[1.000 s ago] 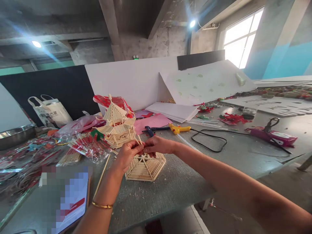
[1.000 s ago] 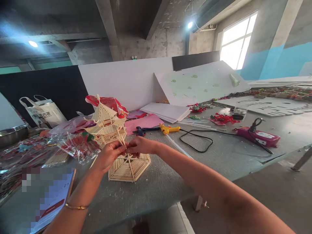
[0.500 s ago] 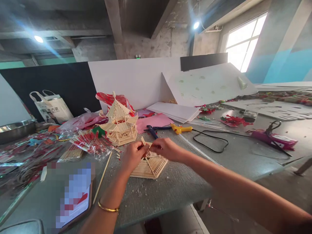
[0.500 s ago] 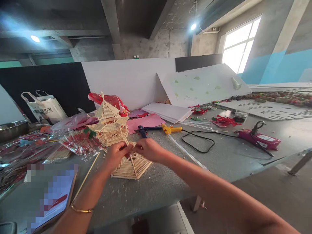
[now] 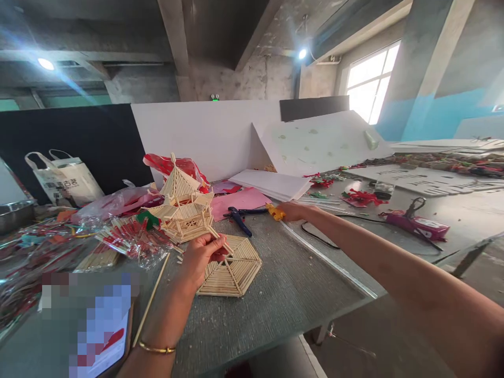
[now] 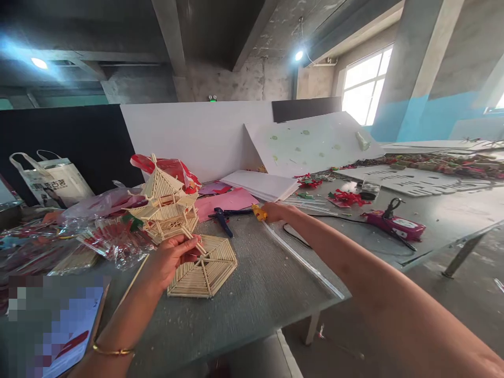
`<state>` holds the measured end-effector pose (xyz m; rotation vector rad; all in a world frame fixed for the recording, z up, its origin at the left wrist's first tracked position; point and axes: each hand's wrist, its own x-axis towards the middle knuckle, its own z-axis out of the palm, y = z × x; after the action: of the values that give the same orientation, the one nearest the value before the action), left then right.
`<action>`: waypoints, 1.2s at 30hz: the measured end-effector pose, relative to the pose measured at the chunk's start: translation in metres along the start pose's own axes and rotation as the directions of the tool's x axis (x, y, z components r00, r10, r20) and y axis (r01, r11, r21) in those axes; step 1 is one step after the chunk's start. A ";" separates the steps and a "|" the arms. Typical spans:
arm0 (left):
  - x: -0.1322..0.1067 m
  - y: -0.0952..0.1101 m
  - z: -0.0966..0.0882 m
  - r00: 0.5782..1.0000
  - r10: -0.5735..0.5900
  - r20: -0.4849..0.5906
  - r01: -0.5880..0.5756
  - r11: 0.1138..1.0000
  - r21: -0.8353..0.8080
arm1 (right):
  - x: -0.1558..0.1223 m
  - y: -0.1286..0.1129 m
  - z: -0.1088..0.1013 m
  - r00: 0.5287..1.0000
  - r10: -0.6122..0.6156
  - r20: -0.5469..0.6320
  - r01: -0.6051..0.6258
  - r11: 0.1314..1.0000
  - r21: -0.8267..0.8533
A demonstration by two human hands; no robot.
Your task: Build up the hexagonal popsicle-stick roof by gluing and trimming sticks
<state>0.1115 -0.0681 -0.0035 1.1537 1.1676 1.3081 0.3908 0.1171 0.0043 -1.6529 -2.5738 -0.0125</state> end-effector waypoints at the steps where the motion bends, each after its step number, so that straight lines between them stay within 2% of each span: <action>1: 0.000 0.000 0.000 1.000 0.009 -0.006 -0.009 1.000 0.009 | 0.001 0.001 0.003 1.000 -0.017 0.016 0.017 1.000 0.000; 5: 0.002 -0.003 -0.001 0.997 0.075 -0.019 -0.074 0.995 0.063 | 0.004 0.004 0.001 0.999 -0.025 -0.022 0.025 1.000 0.005; 9: 0.004 -0.006 -0.003 0.995 0.098 0.000 -0.097 0.990 0.101 | -0.001 0.000 -0.014 0.983 0.003 -0.183 0.008 0.998 0.058; 12: 0.006 -0.010 -0.004 0.995 0.086 0.043 -0.088 0.994 0.066 | -0.009 -0.008 -0.032 0.933 0.067 -0.354 -0.004 0.985 0.174; 15: 0.007 -0.014 -0.003 0.990 0.112 0.083 -0.117 0.991 0.059 | -0.016 -0.019 -0.046 0.889 0.110 -0.445 0.050 0.941 0.334; 17: 0.006 -0.016 -0.001 0.989 0.119 0.093 -0.125 0.990 0.061 | -0.018 -0.027 -0.050 0.887 0.128 -0.444 0.132 0.850 0.510; 20: 0.006 -0.019 0.003 0.990 0.098 0.097 -0.103 0.994 0.046 | -0.018 -0.038 -0.046 0.918 0.195 -0.346 0.167 0.601 0.781; 24: 0.008 -0.025 0.006 0.991 0.079 0.104 -0.083 0.996 0.035 | -0.022 -0.049 -0.034 0.952 0.197 -0.235 0.150 0.367 0.918; 27: 0.011 -0.027 0.006 0.995 0.080 0.065 -0.081 0.997 0.015 | -0.031 -0.051 -0.028 0.971 0.114 -0.208 0.170 0.275 0.946; 29: 0.012 -0.027 0.004 0.996 0.081 0.026 -0.081 0.997 -0.005 | -0.037 -0.050 -0.024 0.982 0.030 -0.184 0.168 0.288 0.943; 32: 0.014 -0.027 0.000 0.996 0.074 -0.041 -0.076 0.994 -0.077 | -0.042 -0.049 -0.018 0.985 -0.073 -0.158 0.174 0.364 0.915; 36: 0.018 -0.029 -0.005 0.995 0.064 -0.081 -0.077 0.981 -0.175 | -0.043 -0.055 -0.007 0.995 -0.061 -0.084 0.104 0.551 0.828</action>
<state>0.1074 -0.0494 -0.0322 1.0304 1.0477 1.4900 0.3595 0.0550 0.0104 -1.0998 -2.0237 1.0005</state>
